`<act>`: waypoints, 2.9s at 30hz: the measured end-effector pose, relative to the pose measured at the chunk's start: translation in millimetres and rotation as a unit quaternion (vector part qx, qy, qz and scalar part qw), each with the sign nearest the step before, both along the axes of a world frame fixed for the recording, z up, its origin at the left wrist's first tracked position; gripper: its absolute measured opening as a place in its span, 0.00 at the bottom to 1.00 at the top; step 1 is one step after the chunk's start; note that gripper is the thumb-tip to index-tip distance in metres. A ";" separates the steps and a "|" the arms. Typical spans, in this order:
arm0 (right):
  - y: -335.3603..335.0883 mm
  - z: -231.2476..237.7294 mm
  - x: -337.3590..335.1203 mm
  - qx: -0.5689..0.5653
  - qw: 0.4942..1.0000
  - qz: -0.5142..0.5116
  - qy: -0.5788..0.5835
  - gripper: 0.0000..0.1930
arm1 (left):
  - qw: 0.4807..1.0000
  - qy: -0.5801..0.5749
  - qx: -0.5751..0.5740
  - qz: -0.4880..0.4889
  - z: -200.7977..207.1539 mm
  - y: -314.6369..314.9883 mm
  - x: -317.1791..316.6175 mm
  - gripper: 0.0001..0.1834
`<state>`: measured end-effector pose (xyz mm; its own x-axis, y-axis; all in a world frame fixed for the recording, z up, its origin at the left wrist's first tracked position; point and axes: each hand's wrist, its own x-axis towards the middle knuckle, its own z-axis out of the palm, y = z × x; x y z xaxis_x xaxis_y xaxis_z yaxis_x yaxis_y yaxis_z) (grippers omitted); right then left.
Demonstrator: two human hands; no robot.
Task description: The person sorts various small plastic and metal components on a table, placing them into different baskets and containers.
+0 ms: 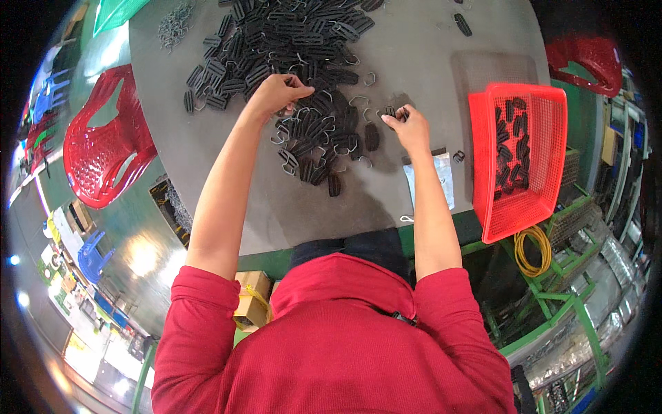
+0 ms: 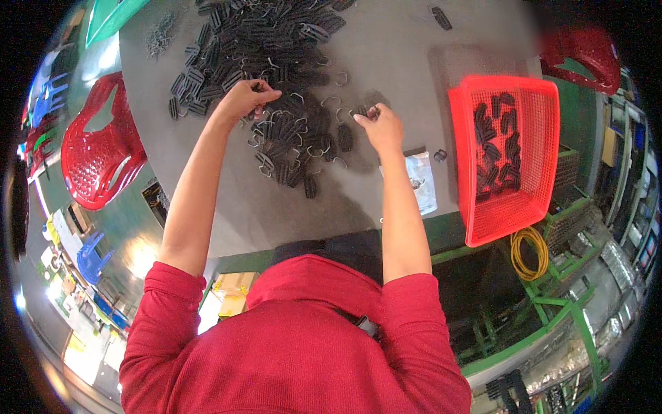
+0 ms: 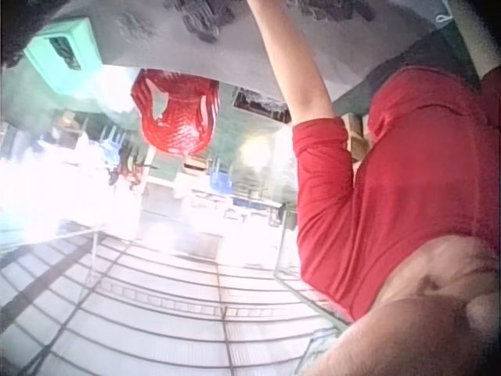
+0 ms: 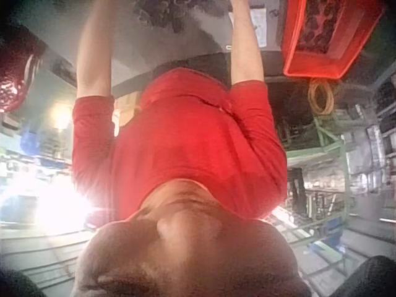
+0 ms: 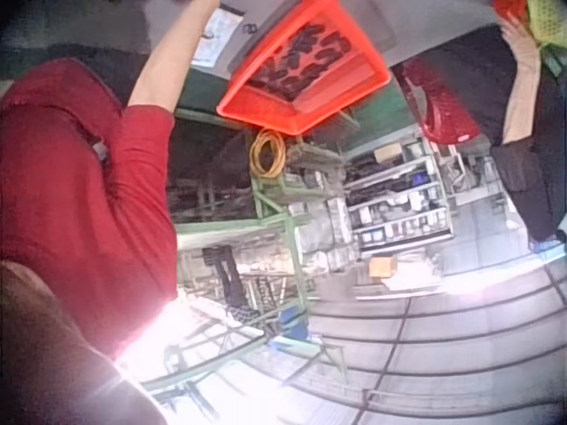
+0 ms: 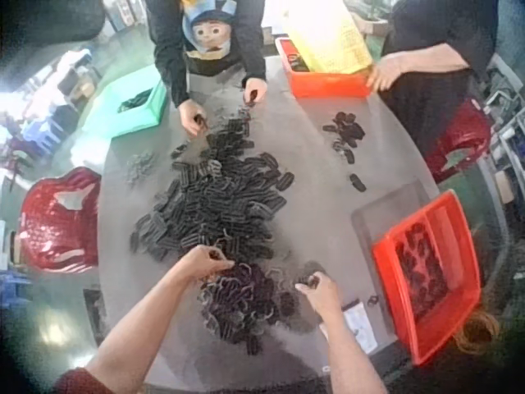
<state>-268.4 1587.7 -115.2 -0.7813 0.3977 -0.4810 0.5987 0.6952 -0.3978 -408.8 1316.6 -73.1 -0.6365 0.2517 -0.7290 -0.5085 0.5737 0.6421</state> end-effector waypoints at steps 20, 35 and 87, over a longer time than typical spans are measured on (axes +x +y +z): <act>-44.6 -12.4 8.3 -0.394 0.911 -0.073 0.099 0.19 | 0.929 0.362 -0.054 -0.057 -18.0 1.6 58.8 0.09; -43.4 28.6 48.7 -0.024 0.999 -0.029 0.016 0.16 | 0.859 0.377 -0.241 -0.250 -26.9 20.7 64.4 0.22; -50.0 10.6 44.1 -0.141 0.989 -0.037 0.022 0.26 | 0.986 -0.037 0.113 0.119 -13.5 -47.1 101.4 0.20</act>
<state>-224.3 1537.7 -104.6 -0.7782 0.3097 -0.5463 0.6210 0.5086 -0.5964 -307.4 1269.4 -86.7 -0.6444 0.2630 -0.7180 -0.6619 0.2782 0.6960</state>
